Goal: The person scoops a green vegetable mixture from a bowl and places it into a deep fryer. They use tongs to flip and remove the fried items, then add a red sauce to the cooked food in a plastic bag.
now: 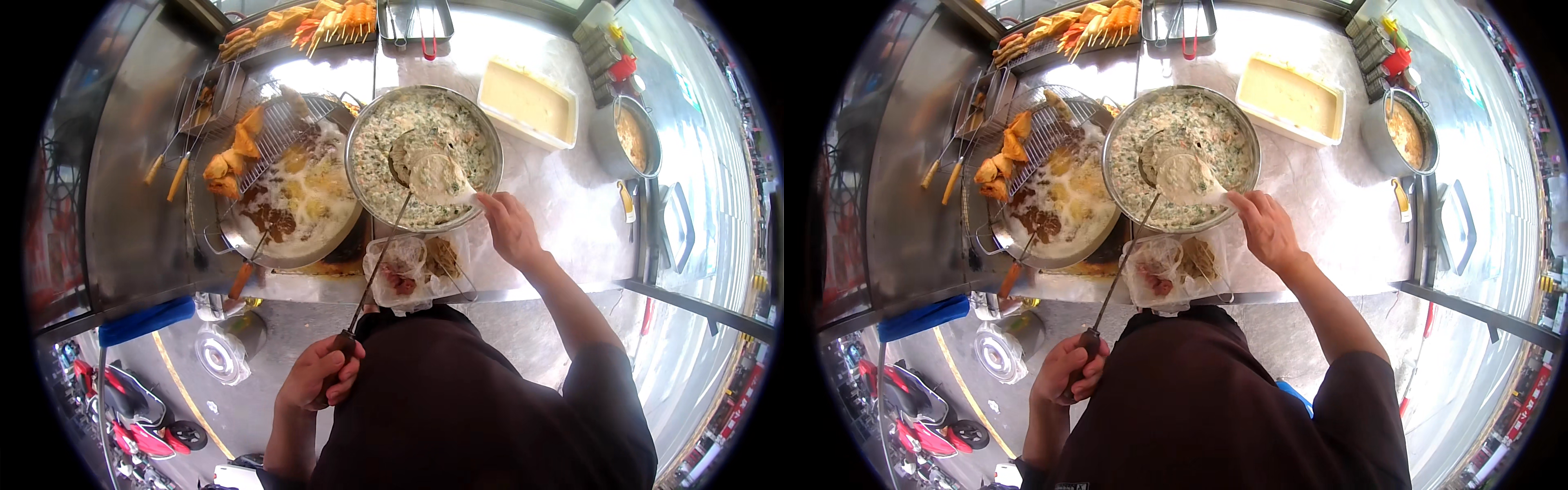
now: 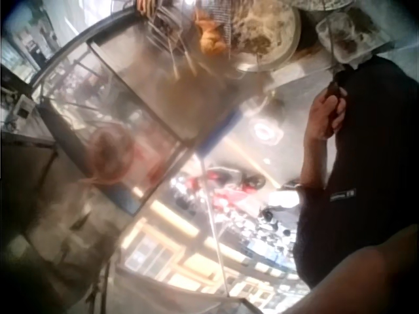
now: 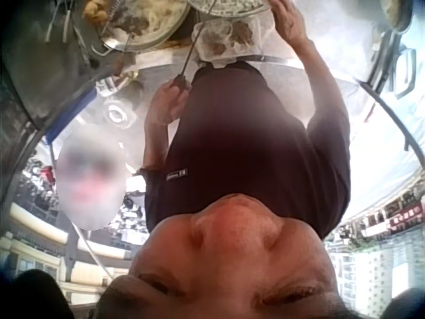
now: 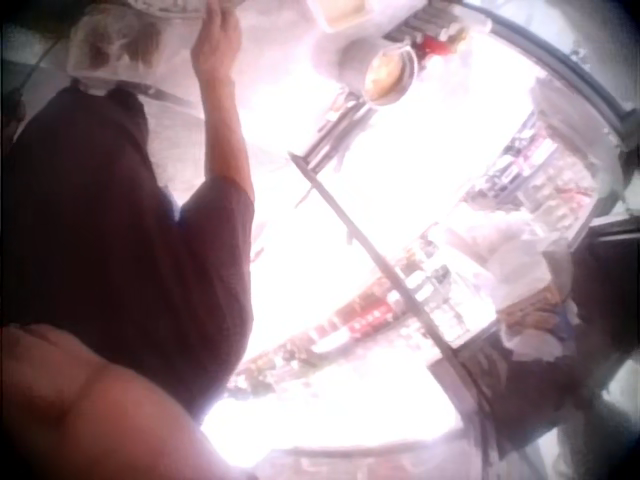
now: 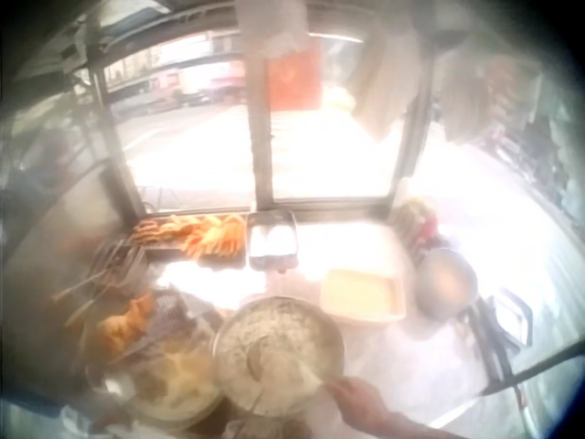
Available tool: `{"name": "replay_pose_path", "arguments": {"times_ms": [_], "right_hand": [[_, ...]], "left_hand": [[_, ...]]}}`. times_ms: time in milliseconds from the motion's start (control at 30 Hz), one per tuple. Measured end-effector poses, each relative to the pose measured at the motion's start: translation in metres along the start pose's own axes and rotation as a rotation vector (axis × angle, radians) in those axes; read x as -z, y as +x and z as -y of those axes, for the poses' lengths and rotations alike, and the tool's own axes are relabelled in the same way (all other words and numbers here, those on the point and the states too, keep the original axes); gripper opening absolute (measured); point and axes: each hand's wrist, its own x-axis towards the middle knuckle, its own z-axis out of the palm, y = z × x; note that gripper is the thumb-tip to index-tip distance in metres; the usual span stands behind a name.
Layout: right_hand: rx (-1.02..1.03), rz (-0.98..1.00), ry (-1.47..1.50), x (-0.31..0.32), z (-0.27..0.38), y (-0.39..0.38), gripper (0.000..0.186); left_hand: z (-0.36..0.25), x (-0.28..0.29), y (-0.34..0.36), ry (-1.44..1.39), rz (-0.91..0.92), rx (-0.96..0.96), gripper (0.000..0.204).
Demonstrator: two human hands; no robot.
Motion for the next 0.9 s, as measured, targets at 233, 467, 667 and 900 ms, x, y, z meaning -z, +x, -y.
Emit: {"name": "replay_pose_path", "arguments": {"times_ms": [233, 467, 667, 900], "right_hand": [[-0.255, 0.012, 0.202, 0.012, 0.001, -0.024, 0.038], [-0.280, 0.017, 0.189, 0.012, 0.016, 0.038, 0.036], [-0.308, 0.132, 0.182, 0.042, 0.008, 0.044, 0.033], [0.131, 0.375, -0.058, 0.055, 0.008, 0.080, 0.032]], "left_hand": [[-0.001, 0.004, -0.008, 0.045, -0.070, -0.042, 0.023], [-0.008, 0.002, -0.013, 0.263, -0.108, 0.005, 0.021], [-0.008, 0.014, -0.018, 0.248, -0.188, 0.070, 0.018], [-0.027, 0.022, -0.016, 0.326, -0.123, 0.122, 0.017]]}}
